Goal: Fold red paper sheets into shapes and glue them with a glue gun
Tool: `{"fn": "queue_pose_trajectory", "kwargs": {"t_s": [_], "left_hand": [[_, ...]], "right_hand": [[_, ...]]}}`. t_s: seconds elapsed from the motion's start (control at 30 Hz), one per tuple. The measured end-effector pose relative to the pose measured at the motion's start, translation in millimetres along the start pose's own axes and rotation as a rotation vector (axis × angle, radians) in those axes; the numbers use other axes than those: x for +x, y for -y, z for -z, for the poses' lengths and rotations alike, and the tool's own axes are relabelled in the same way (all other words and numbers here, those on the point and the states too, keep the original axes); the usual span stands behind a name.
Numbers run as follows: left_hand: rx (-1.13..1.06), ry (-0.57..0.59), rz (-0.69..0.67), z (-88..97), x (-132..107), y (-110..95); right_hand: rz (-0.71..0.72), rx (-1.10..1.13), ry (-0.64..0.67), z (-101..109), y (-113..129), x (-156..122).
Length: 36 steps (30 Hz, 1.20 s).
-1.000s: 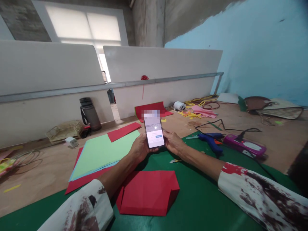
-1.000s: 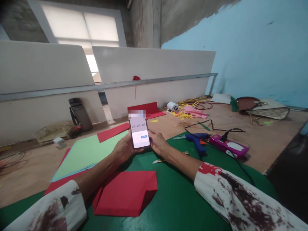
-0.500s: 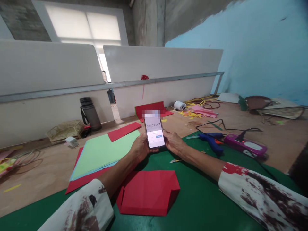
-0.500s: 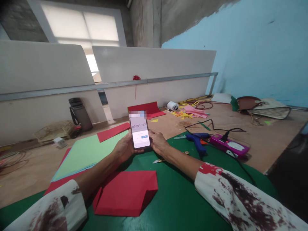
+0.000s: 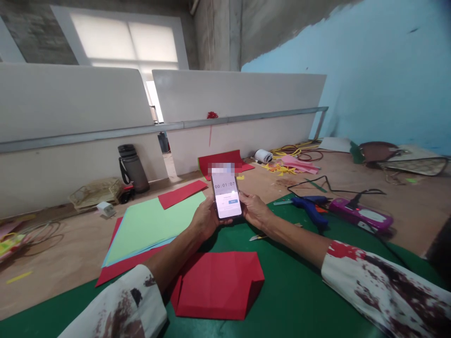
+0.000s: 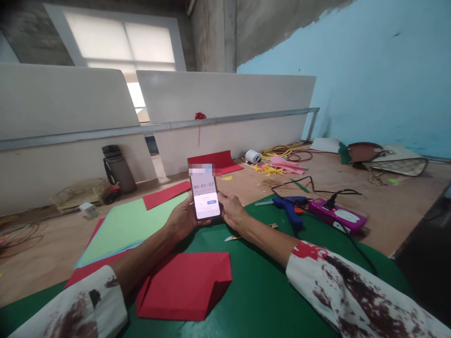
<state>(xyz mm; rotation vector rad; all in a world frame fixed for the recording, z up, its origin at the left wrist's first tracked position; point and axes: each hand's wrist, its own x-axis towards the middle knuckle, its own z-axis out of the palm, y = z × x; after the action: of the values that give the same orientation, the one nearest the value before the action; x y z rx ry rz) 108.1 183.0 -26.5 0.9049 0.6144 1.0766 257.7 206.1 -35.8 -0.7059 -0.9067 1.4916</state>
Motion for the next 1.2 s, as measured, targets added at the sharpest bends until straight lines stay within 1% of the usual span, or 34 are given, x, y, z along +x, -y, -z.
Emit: {"fn": "queue_pose_trajectory", "kwargs": {"t_s": [0.23,0.63,0.9,1.2], "left_hand": [[0.007,0.011,-0.014,-1.4,-0.8,0.0],[0.082,0.026,-0.077,-2.5,-1.7,2.1],[0.097,0.040,-0.076,-1.7,-3.0,2.1],[0.117,0.017,-0.069,0.1,-1.4,2.6]], "right_hand": [[-0.001,-0.003,0.001,0.0,0.8,-0.9],[0.004,0.015,0.007,-1.2,0.5,-0.9],[-0.005,0.015,0.002,-1.1,0.7,-2.5],[0.010,0.016,0.023,-0.8,1.5,-2.8]]}}
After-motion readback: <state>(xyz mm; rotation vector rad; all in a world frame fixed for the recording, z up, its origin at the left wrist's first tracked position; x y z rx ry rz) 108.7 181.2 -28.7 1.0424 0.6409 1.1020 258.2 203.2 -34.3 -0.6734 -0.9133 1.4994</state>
